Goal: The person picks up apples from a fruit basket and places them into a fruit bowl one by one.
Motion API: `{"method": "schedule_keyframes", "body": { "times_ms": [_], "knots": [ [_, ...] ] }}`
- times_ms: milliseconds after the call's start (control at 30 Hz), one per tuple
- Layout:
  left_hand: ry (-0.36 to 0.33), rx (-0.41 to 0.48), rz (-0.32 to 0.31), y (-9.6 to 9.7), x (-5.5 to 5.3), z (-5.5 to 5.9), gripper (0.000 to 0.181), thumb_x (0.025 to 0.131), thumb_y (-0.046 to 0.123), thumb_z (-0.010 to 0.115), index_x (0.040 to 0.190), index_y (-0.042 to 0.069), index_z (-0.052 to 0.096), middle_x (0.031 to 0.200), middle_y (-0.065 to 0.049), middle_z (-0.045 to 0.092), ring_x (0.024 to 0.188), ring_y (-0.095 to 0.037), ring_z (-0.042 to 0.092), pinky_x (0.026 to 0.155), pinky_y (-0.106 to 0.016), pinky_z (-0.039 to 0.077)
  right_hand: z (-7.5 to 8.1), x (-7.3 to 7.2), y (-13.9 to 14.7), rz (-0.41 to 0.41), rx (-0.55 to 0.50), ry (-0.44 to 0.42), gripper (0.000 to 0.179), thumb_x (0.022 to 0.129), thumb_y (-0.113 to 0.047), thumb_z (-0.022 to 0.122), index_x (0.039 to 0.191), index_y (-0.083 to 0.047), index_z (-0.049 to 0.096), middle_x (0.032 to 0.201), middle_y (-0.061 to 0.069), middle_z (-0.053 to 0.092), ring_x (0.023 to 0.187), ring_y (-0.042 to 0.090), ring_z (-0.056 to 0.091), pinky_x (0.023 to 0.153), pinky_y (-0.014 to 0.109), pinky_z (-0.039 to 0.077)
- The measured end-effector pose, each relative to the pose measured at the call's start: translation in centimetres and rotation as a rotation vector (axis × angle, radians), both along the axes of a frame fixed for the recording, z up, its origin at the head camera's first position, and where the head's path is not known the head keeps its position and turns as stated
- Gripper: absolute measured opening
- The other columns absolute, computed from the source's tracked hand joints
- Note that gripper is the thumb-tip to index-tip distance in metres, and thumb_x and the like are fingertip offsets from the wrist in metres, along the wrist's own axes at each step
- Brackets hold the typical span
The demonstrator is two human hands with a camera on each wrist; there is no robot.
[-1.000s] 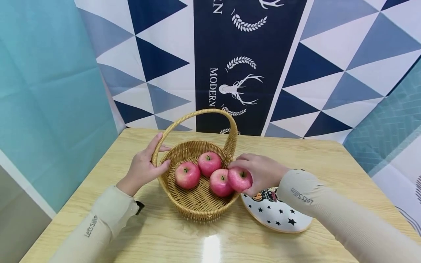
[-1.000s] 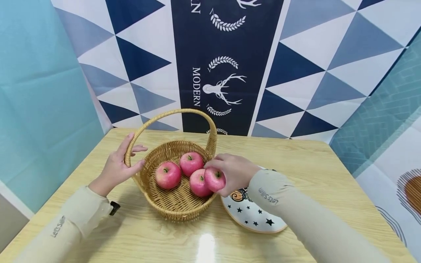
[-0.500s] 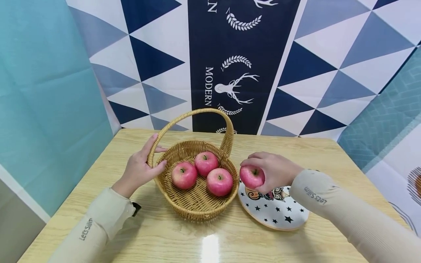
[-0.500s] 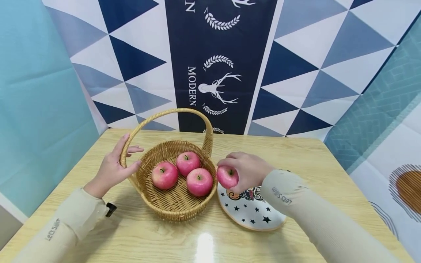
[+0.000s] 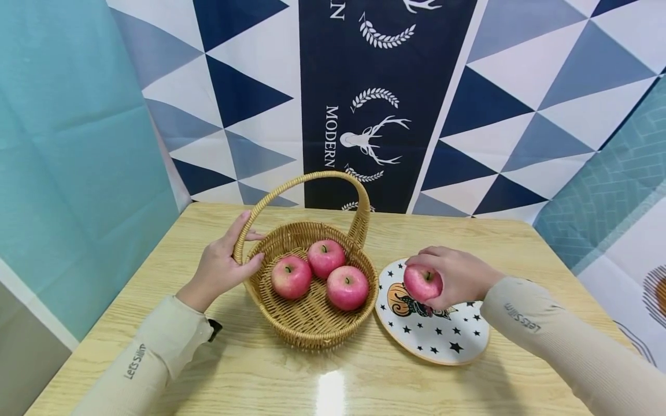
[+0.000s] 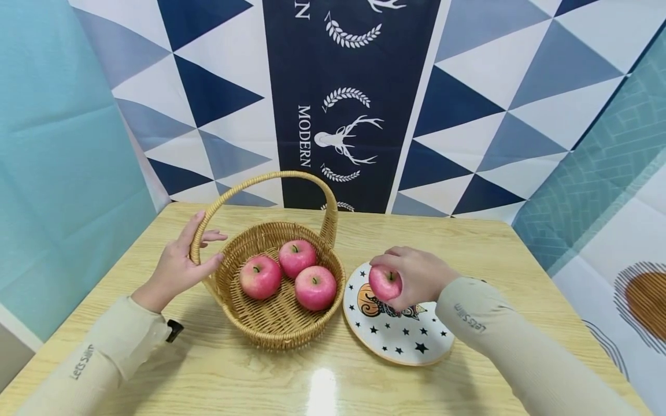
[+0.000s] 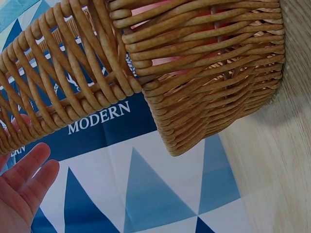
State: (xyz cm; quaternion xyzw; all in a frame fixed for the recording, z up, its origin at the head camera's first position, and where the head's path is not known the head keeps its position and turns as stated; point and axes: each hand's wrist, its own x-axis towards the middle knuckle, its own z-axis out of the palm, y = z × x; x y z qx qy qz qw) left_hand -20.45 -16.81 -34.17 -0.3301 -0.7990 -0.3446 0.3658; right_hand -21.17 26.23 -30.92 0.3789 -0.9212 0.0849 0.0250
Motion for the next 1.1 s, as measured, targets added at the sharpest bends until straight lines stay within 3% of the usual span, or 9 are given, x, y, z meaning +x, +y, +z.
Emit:
{"method": "schedule_keyframes", "body": {
  "times_ms": [333,567,767,900,1100],
  "knots": [
    [0.014,-0.008,-0.005,0.1,-0.2,0.0,0.09,0.071,0.007,0.065,0.15,0.03,0.029,0.093,-0.015,0.071,0.046,-0.013,0.048,0.042,-0.021,0.032,0.0,0.6,1.9,-0.069,0.011,0.005,0.06,0.061,-0.038,0.082,0.114,-0.015,0.064,0.105,0.003,0.061,0.089,0.019,0.057,0.067,0.034,0.05],
    [0.004,0.006,-0.013,0.1,-0.1,-0.3,0.086,0.072,0.006,0.064,0.149,0.026,0.032,0.093,-0.016,0.071,0.043,-0.008,0.041,0.041,-0.02,0.03,0.0,0.6,4.0,-0.16,-0.074,0.013,0.062,0.061,-0.031,0.084,0.115,-0.009,0.064,0.105,0.008,0.062,0.084,0.02,0.057,0.065,0.033,0.049],
    [0.008,0.018,-0.012,0.2,-0.1,-0.5,0.086,0.072,0.006,0.063,0.149,0.026,0.032,0.092,-0.016,0.071,0.047,-0.017,0.052,0.042,-0.019,0.03,-0.1,0.8,5.5,-0.223,-0.123,-0.018,0.066,0.061,-0.032,0.086,0.117,-0.008,0.062,0.106,0.011,0.061,0.088,0.025,0.058,0.064,0.034,0.05],
    [0.0,0.041,-0.038,0.3,-0.1,-0.5,0.087,0.072,0.002,0.063,0.15,0.025,0.031,0.091,-0.018,0.07,0.058,-0.026,0.061,0.043,-0.018,0.032,-0.2,0.8,6.1,-0.236,-0.134,0.005,0.066,0.06,-0.031,0.086,0.117,-0.007,0.062,0.104,0.011,0.061,0.087,0.026,0.058,0.065,0.036,0.05],
    [-0.01,0.067,-0.074,0.3,-0.2,-0.6,0.09,0.072,-0.002,0.063,0.15,0.028,0.03,0.09,-0.021,0.069,0.048,-0.019,0.053,0.041,-0.016,0.031,-0.7,0.4,6.6,-0.285,-0.085,-0.009,0.066,0.062,-0.034,0.085,0.118,-0.007,0.061,0.105,0.014,0.06,0.087,0.027,0.057,0.064,0.036,0.049]
  ]
}}
